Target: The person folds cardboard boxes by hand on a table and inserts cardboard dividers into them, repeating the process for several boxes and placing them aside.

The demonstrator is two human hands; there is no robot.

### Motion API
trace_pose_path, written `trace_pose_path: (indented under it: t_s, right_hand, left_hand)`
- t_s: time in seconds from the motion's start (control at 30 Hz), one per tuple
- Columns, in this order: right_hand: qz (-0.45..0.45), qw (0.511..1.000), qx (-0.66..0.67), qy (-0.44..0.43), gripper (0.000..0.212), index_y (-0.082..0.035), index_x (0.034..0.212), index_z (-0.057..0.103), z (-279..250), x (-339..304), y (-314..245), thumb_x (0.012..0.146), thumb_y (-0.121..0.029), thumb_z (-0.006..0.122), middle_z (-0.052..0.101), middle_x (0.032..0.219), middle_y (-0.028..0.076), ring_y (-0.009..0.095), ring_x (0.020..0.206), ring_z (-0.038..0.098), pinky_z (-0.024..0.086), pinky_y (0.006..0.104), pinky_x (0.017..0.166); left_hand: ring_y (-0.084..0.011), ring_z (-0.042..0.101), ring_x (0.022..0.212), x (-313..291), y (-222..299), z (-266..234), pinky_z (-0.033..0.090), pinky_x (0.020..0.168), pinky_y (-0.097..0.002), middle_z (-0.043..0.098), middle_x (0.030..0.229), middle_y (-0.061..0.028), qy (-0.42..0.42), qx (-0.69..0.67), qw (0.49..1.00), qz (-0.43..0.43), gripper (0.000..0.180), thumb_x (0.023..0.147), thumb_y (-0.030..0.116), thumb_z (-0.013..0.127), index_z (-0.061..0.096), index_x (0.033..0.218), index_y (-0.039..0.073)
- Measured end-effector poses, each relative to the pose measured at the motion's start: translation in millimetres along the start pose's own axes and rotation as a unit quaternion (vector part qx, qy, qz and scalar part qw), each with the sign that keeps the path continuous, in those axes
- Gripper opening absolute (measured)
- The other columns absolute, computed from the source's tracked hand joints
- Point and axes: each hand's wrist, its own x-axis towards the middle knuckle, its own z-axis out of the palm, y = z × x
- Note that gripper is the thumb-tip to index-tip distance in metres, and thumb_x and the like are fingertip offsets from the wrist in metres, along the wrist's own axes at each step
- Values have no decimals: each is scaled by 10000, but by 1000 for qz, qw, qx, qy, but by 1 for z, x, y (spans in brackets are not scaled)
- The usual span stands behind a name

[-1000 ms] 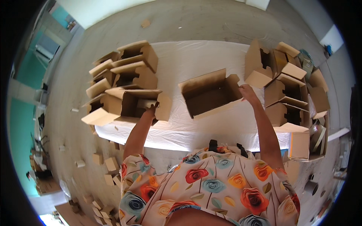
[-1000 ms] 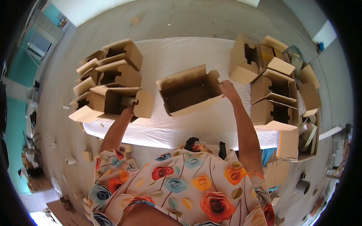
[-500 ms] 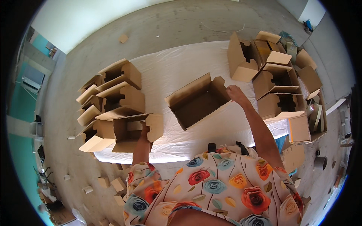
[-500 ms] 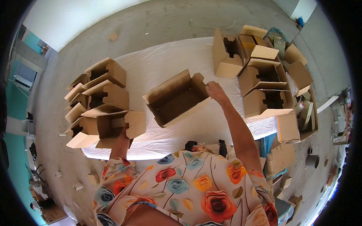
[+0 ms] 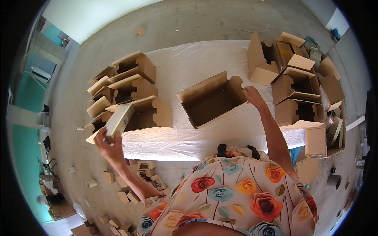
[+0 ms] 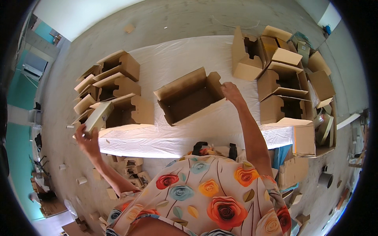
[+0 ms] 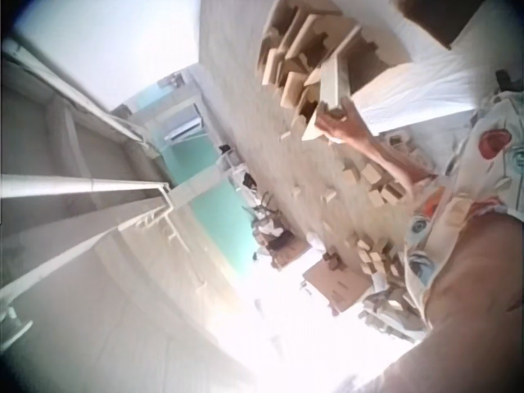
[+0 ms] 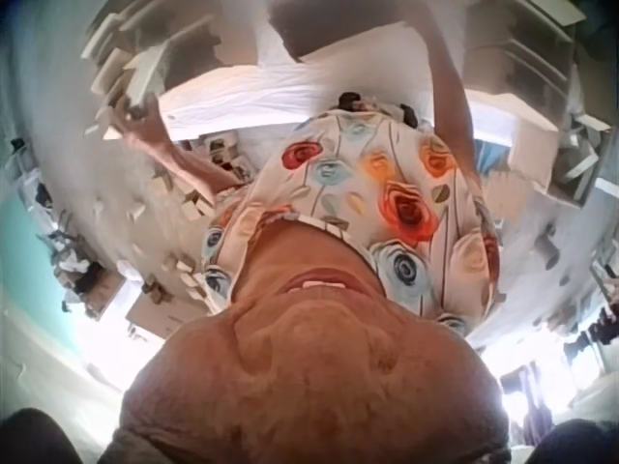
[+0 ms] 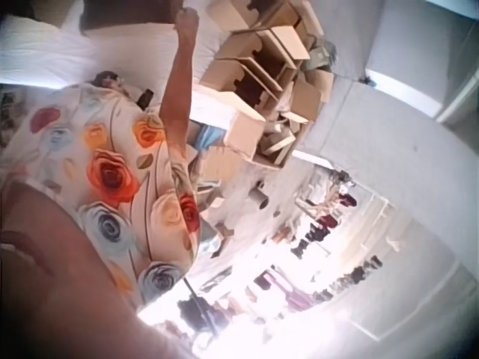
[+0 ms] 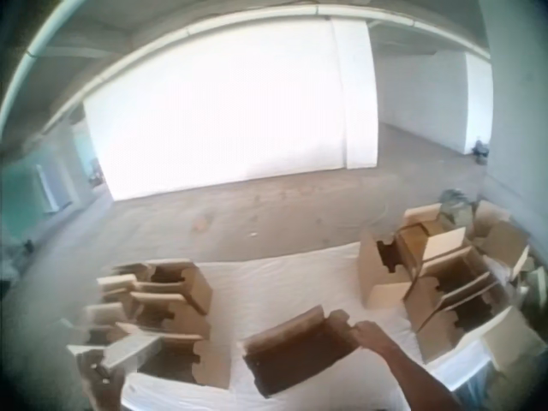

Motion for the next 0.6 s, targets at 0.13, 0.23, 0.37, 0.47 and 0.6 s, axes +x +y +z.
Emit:
trace_pose_path:
  t_s: [0.13, 0.23, 0.37, 0.47, 0.6]
  right_hand:
    - [-60, 997, -33, 41, 287, 30, 866, 567, 6, -4, 2, 793, -196, 404, 584, 735, 199, 273, 547, 580, 464, 364, 612]
    - [-107, 989, -53, 84, 283, 16, 888, 575, 12, -2, 22, 798, -190, 403, 589, 754, 210, 322, 599, 579, 460, 383, 638]
    - [-46, 999, -1, 21, 270, 12, 904, 573, 0, -25, 11, 798, -171, 405, 588, 762, 215, 347, 647, 578, 459, 387, 662]
    - [-72, 997, -17, -4, 274, 20, 921, 570, -4, -31, 21, 803, -166, 409, 591, 772, 214, 310, 615, 590, 466, 372, 653]
    - [-72, 997, 38, -19, 257, 78, 940, 520, -6, -40, 27, 806, -123, 431, 570, 730, 151, 201, 578, 571, 492, 296, 506]
  left_hand:
    - [-179, 503, 907, -35, 36, -20, 449, 767, -311, 509, 992, -92, 27, -359, 930, -66, 403, 700, 158, 685, 505, 1034, 22]
    - [-175, 483, 914, -58, 76, 31, 434, 784, -305, 488, 997, -64, -93, -439, 888, -99, 394, 692, 120, 682, 507, 1042, 68]
    - [-133, 489, 756, -83, 117, 120, 434, 627, -266, 517, 887, -44, -190, -363, 909, -75, 356, 667, 131, 691, 523, 974, 65]
    - [-189, 510, 747, -100, 116, 191, 432, 668, -303, 544, 870, -89, -248, -300, 919, -64, 402, 675, 187, 695, 516, 1002, 37]
    - [-283, 512, 906, -106, 131, 216, 417, 789, -343, 526, 1007, -170, -313, -323, 890, -77, 465, 705, 232, 674, 492, 1076, 19]
